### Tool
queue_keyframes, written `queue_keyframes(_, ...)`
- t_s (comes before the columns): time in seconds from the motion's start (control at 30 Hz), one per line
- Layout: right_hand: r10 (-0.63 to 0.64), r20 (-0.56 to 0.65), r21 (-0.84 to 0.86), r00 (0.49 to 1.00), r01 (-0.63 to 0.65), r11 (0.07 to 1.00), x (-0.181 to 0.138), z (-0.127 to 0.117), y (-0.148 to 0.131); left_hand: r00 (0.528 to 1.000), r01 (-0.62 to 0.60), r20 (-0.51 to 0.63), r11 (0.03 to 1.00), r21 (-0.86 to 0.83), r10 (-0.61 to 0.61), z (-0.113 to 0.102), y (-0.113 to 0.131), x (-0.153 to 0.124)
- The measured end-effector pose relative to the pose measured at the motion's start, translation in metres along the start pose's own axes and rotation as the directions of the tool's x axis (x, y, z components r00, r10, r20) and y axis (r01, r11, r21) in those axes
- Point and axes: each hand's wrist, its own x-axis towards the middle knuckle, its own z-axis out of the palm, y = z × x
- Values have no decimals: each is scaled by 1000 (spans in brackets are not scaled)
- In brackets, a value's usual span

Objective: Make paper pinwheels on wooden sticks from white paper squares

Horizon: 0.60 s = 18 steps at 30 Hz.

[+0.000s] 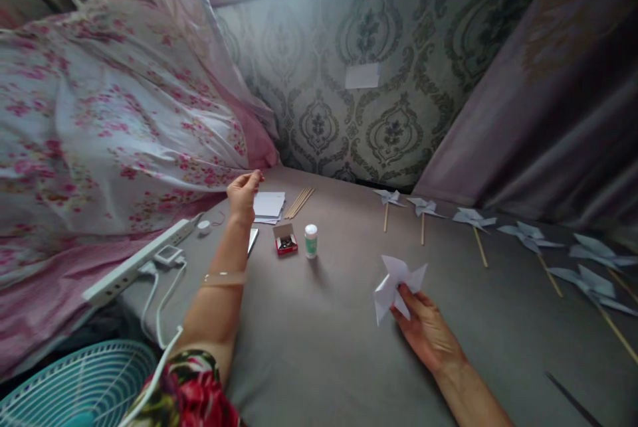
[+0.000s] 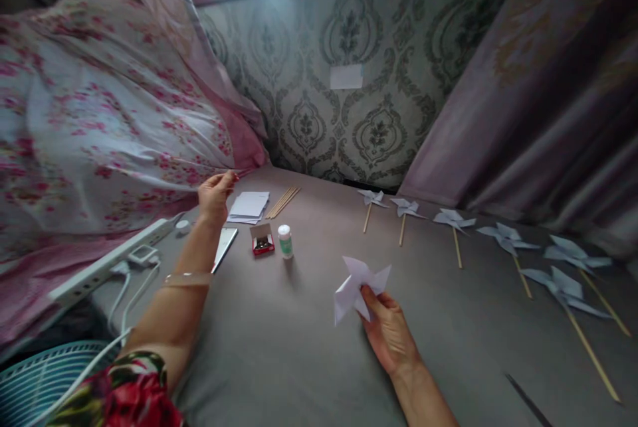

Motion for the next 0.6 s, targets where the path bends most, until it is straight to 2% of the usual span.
queue_keyframes(0.03,39,-21,23,999,-38,999,2,-2,1,995,-22,104,977,213,0,0,-11,5)
queue_keyframes(0.07,63,-42,39,997,-62,997,3,-4,2,969,-64,243,898,435,-49,1,-21,8)
queue_keyframes(0.2,93,-106,44,990,-88,995,10,-8,5,863,-147,461,768,624,-209,16,-51,10)
queue_keyframes(0.3,108,-115,39,987,-105,994,12,-7,5,792,-238,532,650,721,-300,34,-60,13)
queue_keyframes(0.43,157,-75,50,985,-154,987,10,-3,3,730,-367,571,489,791,-376,63,-64,20)
queue_keyframes(0.53,174,-43,47,984,-172,984,8,-1,1,708,-444,582,388,808,-400,82,-68,22)
queue_keyframes(0.6,177,-46,47,983,-175,983,7,0,1,712,-477,576,326,816,-400,91,-73,22)
